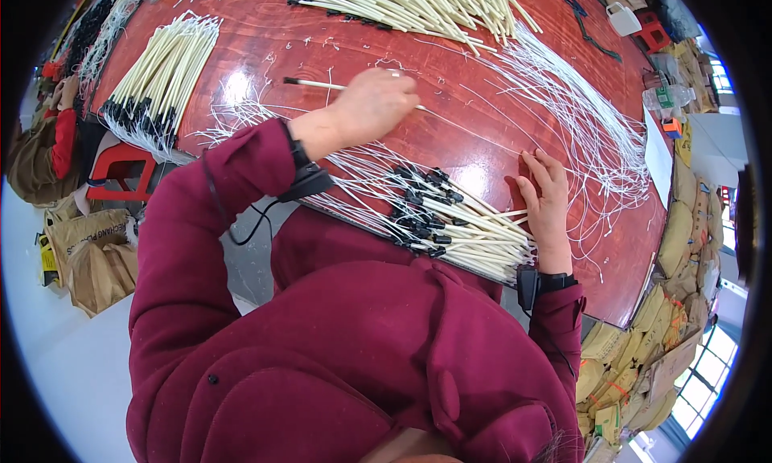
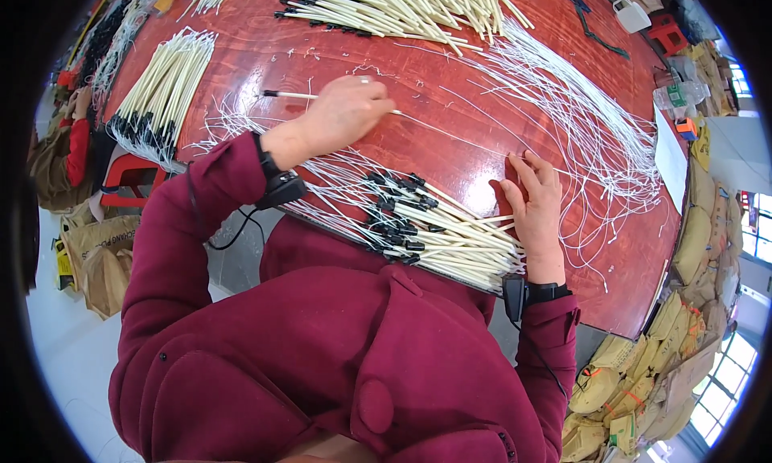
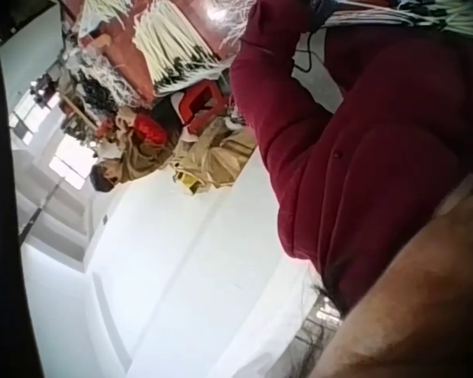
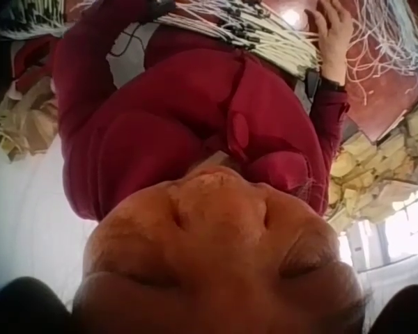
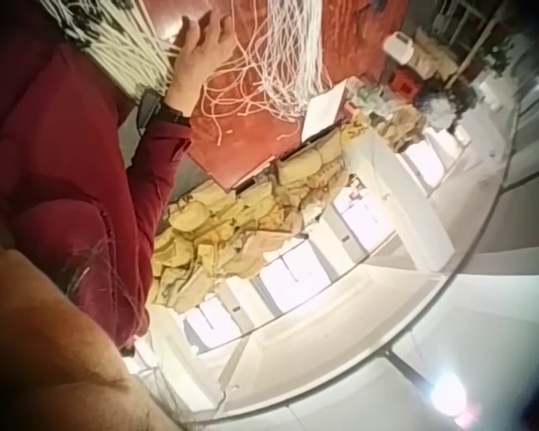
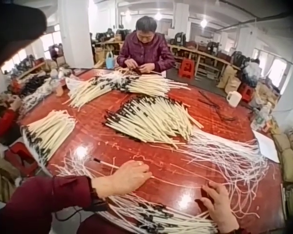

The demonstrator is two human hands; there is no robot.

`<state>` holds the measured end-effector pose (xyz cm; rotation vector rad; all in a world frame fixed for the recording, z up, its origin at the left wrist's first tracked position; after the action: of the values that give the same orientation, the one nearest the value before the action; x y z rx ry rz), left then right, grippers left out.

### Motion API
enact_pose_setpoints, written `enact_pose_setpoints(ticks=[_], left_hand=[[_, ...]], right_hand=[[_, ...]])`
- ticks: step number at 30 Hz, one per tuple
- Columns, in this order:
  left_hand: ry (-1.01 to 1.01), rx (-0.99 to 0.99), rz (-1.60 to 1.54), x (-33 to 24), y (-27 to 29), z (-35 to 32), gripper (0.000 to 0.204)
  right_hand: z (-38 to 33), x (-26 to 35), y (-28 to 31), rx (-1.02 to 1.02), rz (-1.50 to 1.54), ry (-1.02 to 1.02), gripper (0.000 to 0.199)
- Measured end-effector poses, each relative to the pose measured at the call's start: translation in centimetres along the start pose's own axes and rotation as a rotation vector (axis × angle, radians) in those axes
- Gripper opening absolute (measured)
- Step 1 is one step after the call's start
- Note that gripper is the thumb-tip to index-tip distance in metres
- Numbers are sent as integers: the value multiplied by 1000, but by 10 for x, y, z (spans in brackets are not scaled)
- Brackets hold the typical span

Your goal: Sort and group small white sticks with attached strings on a manufacturing table.

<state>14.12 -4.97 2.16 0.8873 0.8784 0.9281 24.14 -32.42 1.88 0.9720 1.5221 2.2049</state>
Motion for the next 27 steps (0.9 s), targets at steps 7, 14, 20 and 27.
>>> enact_pose_setpoints(ticks=[7,14,20,27], left_hand=[[-183,135,-47,-94,-62,85,7],[-39,85,-70,-74,-4,58,35],[217,-55,29,13,36,-17,35],[249,-66,-62,28,29,-24,16]], right_hand=[[17,47,-10,71,-108,143,51],[17,23,-2,-38,-146,169,59],[37,45,2,-62,-146,245,47],[55,70,-29,-51,-233,298,18]])
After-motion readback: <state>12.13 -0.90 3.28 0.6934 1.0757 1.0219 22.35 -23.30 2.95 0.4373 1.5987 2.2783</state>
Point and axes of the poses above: each hand's wrist, its own z-axis towards the middle knuckle, its own y-axis out of the back of the hand, x = y × z, the point moved 8 cm from there along z, towards the middle knuckle, and after that the axes turned 5 degrees about -z, right-handed, at the moved point
